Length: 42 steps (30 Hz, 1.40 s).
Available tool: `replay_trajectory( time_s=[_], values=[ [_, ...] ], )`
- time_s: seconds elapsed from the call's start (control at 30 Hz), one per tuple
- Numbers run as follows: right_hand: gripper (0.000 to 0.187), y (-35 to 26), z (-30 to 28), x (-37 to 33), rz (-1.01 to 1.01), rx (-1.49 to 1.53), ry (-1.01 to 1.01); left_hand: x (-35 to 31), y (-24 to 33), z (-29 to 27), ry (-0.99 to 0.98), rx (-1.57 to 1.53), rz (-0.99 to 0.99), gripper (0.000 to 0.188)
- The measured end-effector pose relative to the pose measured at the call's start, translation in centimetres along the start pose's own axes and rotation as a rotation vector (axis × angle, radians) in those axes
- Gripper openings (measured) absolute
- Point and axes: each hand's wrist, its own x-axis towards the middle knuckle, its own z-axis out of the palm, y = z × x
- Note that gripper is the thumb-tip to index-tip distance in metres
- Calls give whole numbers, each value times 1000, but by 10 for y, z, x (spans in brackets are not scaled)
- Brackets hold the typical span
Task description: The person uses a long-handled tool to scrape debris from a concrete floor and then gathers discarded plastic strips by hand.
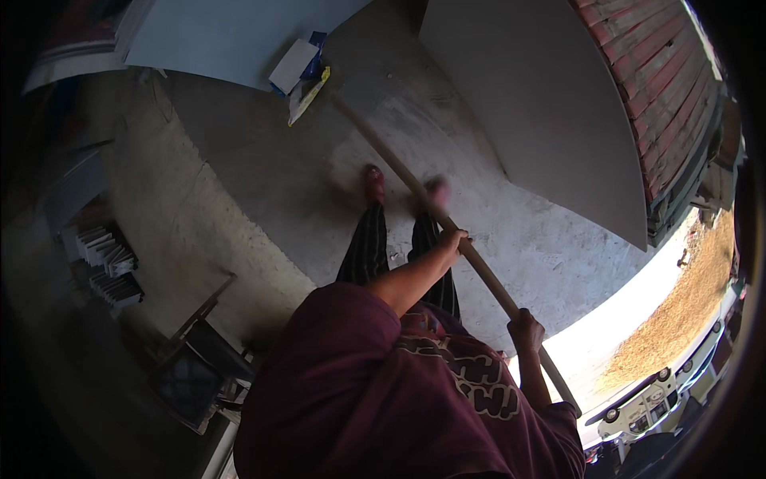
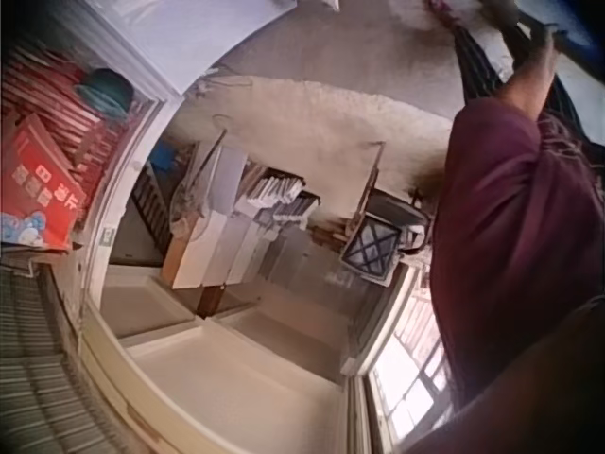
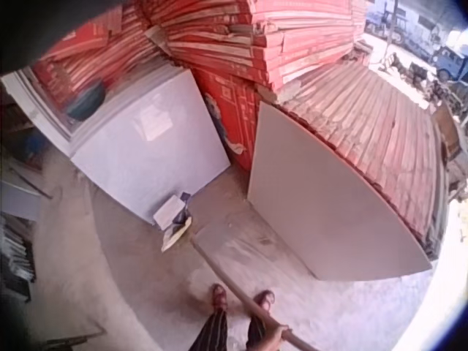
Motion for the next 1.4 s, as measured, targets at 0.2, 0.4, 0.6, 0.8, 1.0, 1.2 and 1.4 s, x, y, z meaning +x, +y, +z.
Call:
replay_trajectory(
  time_s=[0.2,0.4,0.6,0.8,1.0,1.2,1.4],
  values=[
    [16,18,-24,-21,-97,-70,47,-45,-8,-6,11,11,-68,19],
    [13,11,-45,-28,-199,-115,103,-70,-3,-21,9,-38,-92,22],
    [16,-32,-62,-41,-288,-152,96,-87,25,-60,-17,-218,-77,28],
    [19,-110,-65,-57,-337,-179,80,-123,97,-102,64,-272,6,30],
    [23,-194,-72,-74,-364,-196,57,-147,174,-138,159,-262,75,26],
    [24,-271,-81,-75,-385,-208,62,-147,246,-172,105,-312,120,29],
    [26,-329,-95,-62,-460,-183,76,-146,314,-189,106,-272,150,32]
  ],
)
